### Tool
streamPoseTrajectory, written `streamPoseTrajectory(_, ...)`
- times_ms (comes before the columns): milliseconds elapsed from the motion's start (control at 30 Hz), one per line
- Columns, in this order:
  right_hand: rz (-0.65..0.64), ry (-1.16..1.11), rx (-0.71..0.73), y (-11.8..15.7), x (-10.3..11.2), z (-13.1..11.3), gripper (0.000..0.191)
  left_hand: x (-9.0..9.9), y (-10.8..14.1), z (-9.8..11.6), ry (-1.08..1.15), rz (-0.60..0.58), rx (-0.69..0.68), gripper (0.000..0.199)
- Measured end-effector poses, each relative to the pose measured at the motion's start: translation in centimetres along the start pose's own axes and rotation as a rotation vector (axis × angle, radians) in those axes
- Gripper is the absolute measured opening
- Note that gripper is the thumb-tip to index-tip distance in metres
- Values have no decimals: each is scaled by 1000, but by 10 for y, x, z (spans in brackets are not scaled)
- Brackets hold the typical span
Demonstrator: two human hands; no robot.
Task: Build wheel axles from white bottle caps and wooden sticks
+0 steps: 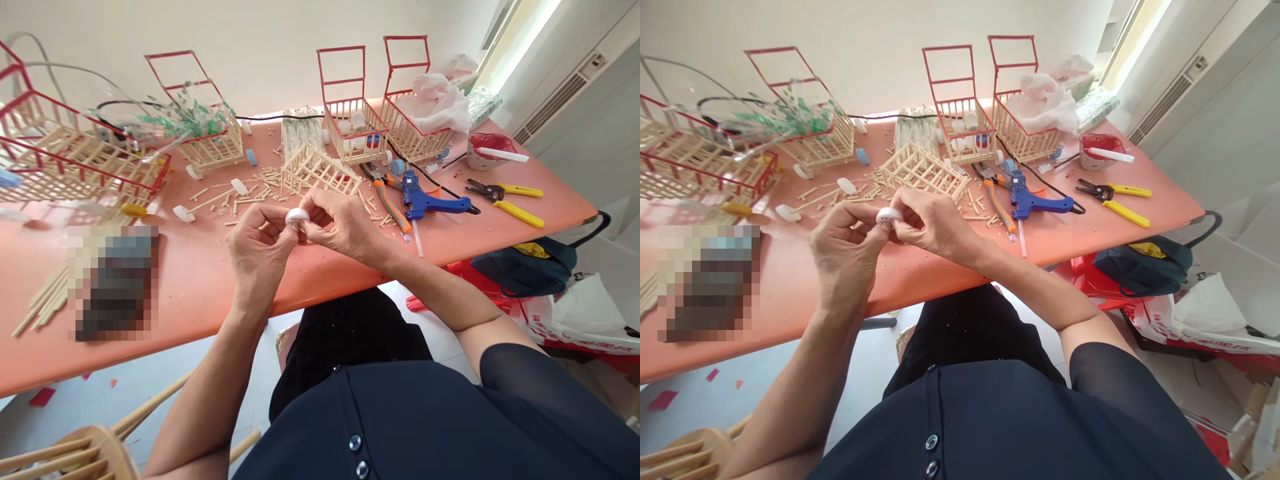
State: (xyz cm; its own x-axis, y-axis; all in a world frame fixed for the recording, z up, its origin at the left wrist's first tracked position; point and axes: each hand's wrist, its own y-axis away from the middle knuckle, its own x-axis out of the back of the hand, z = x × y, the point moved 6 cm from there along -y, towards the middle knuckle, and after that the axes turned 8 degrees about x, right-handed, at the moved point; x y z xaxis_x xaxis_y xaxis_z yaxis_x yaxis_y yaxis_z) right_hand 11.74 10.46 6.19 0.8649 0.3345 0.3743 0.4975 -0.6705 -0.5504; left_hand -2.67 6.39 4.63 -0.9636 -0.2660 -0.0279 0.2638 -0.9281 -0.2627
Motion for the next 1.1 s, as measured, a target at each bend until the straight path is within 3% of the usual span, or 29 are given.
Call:
streamPoseTrajectory(133,-13,-107,-1,-1,-2,5,10,2,-4,-1,46,-24,28,22)
streamPoseTrajectory(300,-2,-226,24,-5,1,6,43,5,-6,-3,178,-58,53,27)
streamPoseTrajectory(400,1,-236,44,-5,1,3,52,7,-5,-2,195,-51,36,32)
streamPoseTrajectory(633,4,-259,52,-3,0,3,51,9,-2,1,98,-14,-30,30)
streamPoseTrajectory(967,20,10,161,-4,7,-5,44,11,0,6,2,28,-84,26)
streamPoseTrajectory(1100,21,-66,125,-4,6,-1,44,11,-1,8,15,22,-79,26)
